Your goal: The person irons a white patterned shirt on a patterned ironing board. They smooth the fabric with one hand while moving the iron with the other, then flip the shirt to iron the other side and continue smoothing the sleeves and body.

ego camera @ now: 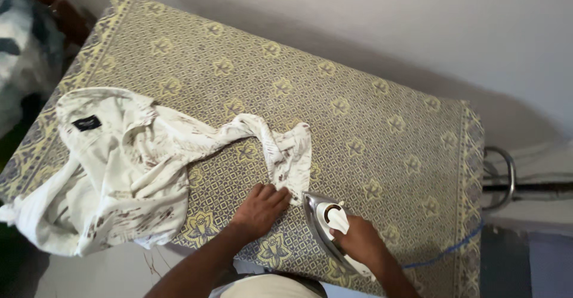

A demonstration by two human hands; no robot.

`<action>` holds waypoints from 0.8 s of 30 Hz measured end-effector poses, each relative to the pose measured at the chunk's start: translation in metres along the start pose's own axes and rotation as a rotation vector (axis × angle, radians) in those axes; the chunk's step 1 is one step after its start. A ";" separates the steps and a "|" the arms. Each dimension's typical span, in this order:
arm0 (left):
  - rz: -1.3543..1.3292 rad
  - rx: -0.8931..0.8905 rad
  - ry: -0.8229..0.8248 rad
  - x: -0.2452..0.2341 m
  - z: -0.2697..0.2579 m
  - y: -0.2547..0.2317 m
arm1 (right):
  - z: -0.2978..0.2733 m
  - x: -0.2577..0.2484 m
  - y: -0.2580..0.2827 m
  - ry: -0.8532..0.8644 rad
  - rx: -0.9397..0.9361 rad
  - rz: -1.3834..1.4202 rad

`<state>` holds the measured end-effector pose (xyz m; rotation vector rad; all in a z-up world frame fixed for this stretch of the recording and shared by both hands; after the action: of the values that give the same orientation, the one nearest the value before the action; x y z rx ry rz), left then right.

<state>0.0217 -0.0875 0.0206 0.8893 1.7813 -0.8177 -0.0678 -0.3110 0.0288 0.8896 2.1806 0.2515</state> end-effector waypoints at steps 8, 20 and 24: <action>0.028 0.044 0.123 -0.010 0.019 0.004 | -0.048 0.029 0.005 -0.209 0.045 0.247; -0.224 0.258 -0.143 0.016 -0.007 0.032 | -0.050 0.103 0.053 -0.357 0.051 0.536; -0.339 0.299 -0.215 0.023 -0.007 0.042 | -0.052 0.116 0.077 -0.361 0.238 0.677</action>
<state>0.0477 -0.0553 -0.0048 0.6619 1.6654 -1.3742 -0.1201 -0.1721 0.0318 1.6567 1.5396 0.1372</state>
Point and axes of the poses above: each hand's wrist, its own z-axis towards the middle knuckle, its own x-axis out of the palm, y = z × x, the point moved 7 cm from there along z, towards the middle knuckle, and after that the axes turned 12 degrees about y, right-handed, at the moved point
